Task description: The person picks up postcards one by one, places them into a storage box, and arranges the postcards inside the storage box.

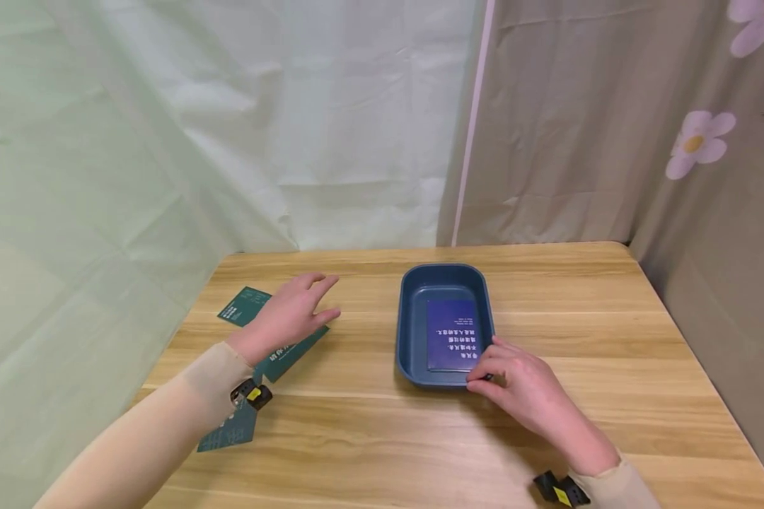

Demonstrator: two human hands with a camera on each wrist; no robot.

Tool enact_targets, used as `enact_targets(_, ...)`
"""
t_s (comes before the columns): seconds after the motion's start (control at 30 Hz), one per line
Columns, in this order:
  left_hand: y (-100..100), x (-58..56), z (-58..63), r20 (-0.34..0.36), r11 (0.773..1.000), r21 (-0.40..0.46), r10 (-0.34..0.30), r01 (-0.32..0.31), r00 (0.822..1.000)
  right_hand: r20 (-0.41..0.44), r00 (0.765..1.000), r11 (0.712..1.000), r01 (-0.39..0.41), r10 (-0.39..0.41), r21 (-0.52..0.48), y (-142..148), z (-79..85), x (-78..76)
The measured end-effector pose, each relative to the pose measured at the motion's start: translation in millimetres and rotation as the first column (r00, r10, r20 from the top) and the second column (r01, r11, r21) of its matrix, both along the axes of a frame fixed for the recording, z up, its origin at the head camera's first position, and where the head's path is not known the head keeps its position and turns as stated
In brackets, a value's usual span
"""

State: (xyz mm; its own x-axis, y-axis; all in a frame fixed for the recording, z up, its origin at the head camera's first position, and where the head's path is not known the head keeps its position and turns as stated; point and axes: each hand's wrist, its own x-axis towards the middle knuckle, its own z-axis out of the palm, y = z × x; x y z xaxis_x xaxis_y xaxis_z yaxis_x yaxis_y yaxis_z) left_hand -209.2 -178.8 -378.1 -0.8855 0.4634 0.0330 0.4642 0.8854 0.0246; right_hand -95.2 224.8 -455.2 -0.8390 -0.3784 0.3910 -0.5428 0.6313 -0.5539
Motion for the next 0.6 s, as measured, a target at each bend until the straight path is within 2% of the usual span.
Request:
enact_targets(0.17,-19,4.8,-4.1,0.018,0.998,0.015,0.056,-0.056,0.998,0.002,1.000,1.000,-0.001,0.001,-0.002,0,0.6,0.9)
enact_targets(0.4,-36,4.2,-13.8,0.036,0.996,0.020,0.083,-0.084,0.996,-0.005,1.000,1.000,0.003,-0.003,-0.001,2,-0.6,0.6)
enact_targets(0.6,-43,4.8,-17.1,0.100,0.993,0.012,0.113,-0.115,0.989,0.002,1.000,1.000,0.004,-0.004,-0.002,2,-2.0,0.2)
